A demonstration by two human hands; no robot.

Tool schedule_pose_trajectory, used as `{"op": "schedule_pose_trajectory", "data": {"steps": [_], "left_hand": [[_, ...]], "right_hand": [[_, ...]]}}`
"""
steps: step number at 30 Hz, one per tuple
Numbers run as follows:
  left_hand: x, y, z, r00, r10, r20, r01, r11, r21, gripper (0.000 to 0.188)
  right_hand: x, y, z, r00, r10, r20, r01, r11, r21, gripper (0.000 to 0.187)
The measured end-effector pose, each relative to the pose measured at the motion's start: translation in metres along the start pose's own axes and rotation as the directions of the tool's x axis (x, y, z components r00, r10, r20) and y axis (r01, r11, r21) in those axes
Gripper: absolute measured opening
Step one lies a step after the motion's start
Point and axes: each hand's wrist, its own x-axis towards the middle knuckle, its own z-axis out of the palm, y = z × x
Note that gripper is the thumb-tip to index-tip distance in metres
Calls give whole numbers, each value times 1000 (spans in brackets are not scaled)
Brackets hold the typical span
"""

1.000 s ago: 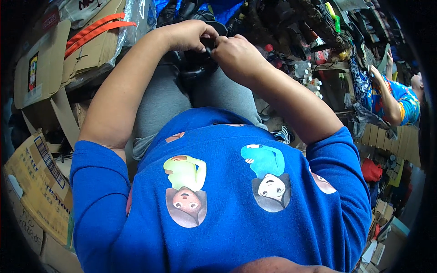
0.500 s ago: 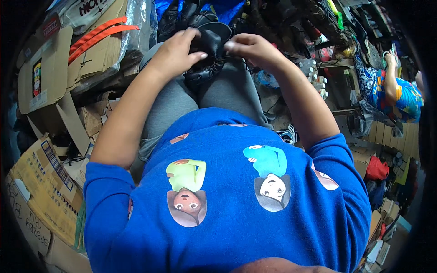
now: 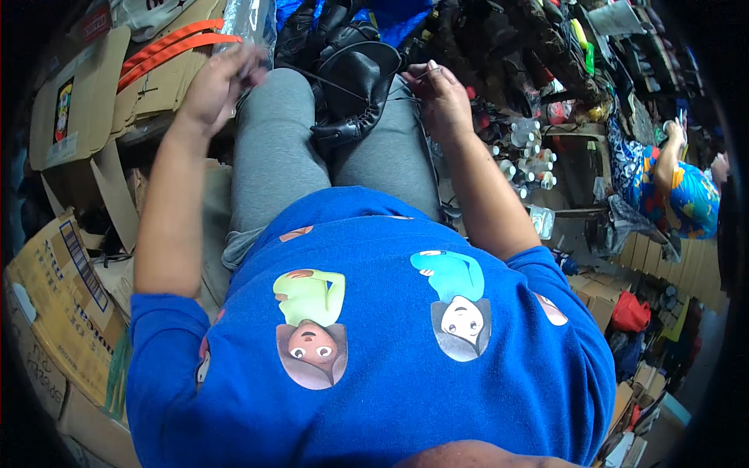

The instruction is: Lacing a black leather boot while sitting.

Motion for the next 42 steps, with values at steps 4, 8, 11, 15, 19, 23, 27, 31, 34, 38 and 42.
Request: {"op": "schedule_pose_trajectory", "data": {"steps": [4,8,11,15,19,23,27,31,34,38,42], "left_hand": [[8,-3,59,996,82,19,-41,669,-742,34],[25,-22,34,988,99,120,27,648,-761,40],[24,-10,54,997,-58,-43,9,685,-729,42],[25,-12,50,999,-43,-3,29,728,-685,42],[26,-12,45,989,-139,-45,74,745,-663,42],[29,-13,14,979,-201,-21,146,774,-616,44],[31,-27,16,995,-98,-29,70,856,-513,42],[11,3,-42,961,-57,-272,147,934,326,41],[-7,20,-44,946,181,-268,9,813,582,36],[22,7,41,886,453,100,-333,471,817,39],[49,-43,108,914,315,257,-385,468,795,54]], "right_hand": [[-11,0,11,987,156,26,-145,828,542,24],[-12,-5,1,994,51,-93,-27,970,243,26],[-1,2,-22,984,-170,-54,156,966,-205,29],[3,-14,-17,922,374,-99,-142,566,812,41],[-14,-17,-32,915,239,325,-401,448,799,47],[-30,-18,-61,928,305,213,-370,697,615,51],[-36,-6,-72,914,316,256,-406,721,561,46],[-55,-12,-132,818,550,167,-550,834,-55,27],[-62,-20,-170,843,537,26,-449,730,-516,53],[-28,-53,-77,968,100,228,28,866,-499,38],[-5,-73,7,765,201,612,399,598,-695,29]]}}
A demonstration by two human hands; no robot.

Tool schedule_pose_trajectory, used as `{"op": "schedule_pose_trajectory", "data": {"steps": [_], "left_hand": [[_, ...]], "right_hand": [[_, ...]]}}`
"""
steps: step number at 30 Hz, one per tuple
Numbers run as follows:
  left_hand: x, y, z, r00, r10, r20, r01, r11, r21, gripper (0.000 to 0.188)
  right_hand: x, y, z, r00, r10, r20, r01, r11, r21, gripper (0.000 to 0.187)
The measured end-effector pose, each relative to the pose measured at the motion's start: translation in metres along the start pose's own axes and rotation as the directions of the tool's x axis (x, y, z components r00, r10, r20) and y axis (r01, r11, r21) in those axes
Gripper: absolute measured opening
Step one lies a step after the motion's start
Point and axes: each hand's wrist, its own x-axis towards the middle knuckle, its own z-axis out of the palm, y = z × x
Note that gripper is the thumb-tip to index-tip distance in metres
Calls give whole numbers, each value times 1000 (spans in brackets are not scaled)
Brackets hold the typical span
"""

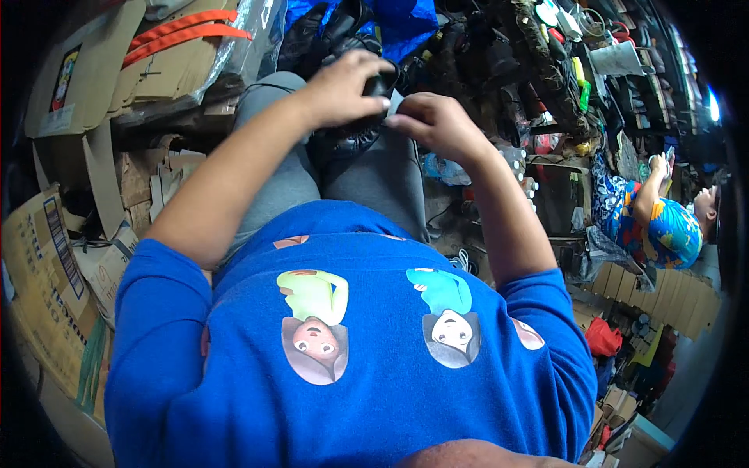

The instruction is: Lacing a black leather boot while sitting.

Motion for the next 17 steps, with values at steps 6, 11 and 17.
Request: {"op": "schedule_pose_trajectory", "data": {"steps": [6,11,17], "left_hand": [[3,-15,21,998,6,70,3,993,-120,57],[12,-17,1,977,-51,207,83,985,-151,57],[41,-2,-32,881,-68,469,196,954,-229,41]], "right_hand": [[-6,-2,2,985,-94,144,119,977,-179,26],[-48,-7,-7,992,90,-88,-57,945,323,15],[-33,-11,7,988,75,-132,-82,996,-42,21]]}}
